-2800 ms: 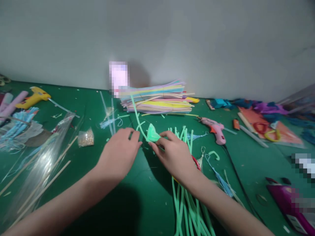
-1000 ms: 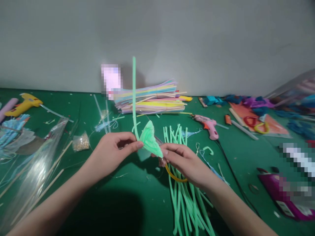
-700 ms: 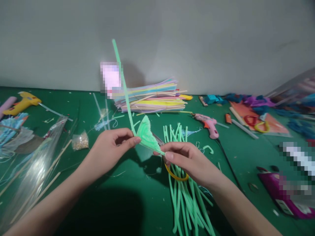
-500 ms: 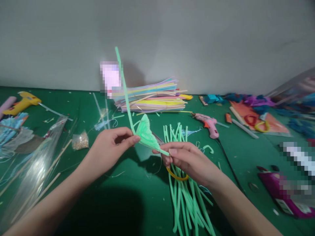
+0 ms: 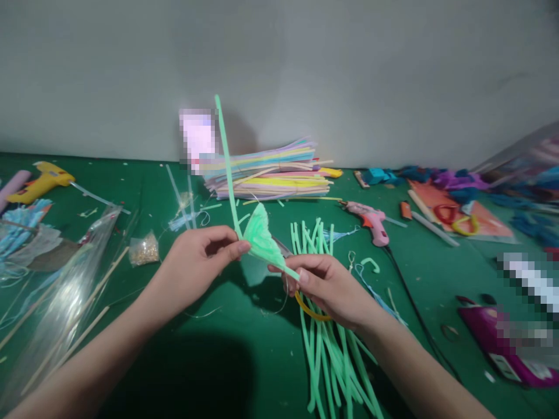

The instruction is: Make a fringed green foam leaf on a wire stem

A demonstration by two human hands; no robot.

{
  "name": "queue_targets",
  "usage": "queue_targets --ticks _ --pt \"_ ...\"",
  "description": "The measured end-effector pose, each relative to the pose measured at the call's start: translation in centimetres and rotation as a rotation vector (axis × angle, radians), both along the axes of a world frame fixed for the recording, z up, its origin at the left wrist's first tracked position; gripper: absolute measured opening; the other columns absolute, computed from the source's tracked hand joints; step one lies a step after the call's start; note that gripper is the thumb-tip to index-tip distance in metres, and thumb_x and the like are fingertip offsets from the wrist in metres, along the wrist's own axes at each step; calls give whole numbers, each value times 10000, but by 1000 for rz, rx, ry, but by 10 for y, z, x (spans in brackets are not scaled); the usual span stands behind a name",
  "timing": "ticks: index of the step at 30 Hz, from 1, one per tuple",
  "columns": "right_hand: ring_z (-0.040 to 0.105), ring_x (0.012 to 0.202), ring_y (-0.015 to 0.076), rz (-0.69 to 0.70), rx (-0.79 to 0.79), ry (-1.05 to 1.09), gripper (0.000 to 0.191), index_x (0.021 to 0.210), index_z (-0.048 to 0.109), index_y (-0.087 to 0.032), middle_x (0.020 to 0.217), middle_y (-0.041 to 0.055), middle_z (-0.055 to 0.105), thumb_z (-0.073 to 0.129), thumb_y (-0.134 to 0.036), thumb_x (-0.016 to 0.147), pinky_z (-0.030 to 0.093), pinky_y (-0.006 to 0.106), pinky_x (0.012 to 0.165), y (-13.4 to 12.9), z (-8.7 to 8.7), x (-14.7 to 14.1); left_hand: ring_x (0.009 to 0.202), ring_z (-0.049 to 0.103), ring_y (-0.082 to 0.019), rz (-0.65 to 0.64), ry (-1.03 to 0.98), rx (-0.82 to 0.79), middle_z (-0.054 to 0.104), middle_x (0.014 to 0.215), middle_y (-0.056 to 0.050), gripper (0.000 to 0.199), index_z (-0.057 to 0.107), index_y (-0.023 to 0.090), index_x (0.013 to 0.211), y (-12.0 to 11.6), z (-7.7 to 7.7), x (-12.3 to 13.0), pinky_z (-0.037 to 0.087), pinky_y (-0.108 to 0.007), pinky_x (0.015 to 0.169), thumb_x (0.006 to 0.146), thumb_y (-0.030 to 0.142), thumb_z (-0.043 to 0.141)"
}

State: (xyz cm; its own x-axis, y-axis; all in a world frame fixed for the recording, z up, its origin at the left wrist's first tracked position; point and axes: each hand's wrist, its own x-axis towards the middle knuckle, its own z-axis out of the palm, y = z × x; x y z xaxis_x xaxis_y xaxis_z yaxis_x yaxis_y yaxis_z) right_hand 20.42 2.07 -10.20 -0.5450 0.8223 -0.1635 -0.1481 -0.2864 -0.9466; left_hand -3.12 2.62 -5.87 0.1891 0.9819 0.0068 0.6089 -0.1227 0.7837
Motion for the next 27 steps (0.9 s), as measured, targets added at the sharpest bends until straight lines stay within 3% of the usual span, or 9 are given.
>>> queue_targets --ticks 5,11,19,27 --pt "547 652 83 -58 -52 55 297 1018 776 -281 757 -7 670 780 -441 768 475 230 657 -3 -3 -8 528 431 -90 1 -2 -5 525 560 71 289 635 202 684 0 -1 0 311 -220 502 897 394 605" --pt "569 707 88 -83 33 35 193 1012 773 -314 858 -1 701 717 -396 847 467 239 678 -6 -7 -8 540 446 -94 5 -5 -4 538 571 71 288 644 208 695 -1 -1 1 324 -220 514 895 413 607" --pt "598 746 137 -107 -35 166 313 1016 771 -294 848 24 715 753 -498 779 482 302 720 -10 -11 -17 546 467 -96 21 0 13 560 577 69 289 639 210 689 -2 2 0 335 -216 514 896 409 608" --pt "651 852 169 -187 125 154 418 1102 734 -254 956 65 736 698 -554 812 510 311 767 -15 -22 -26 517 450 -96 43 8 13 554 557 69 284 650 209 700 -5 1 4 323 -230 509 894 413 612"
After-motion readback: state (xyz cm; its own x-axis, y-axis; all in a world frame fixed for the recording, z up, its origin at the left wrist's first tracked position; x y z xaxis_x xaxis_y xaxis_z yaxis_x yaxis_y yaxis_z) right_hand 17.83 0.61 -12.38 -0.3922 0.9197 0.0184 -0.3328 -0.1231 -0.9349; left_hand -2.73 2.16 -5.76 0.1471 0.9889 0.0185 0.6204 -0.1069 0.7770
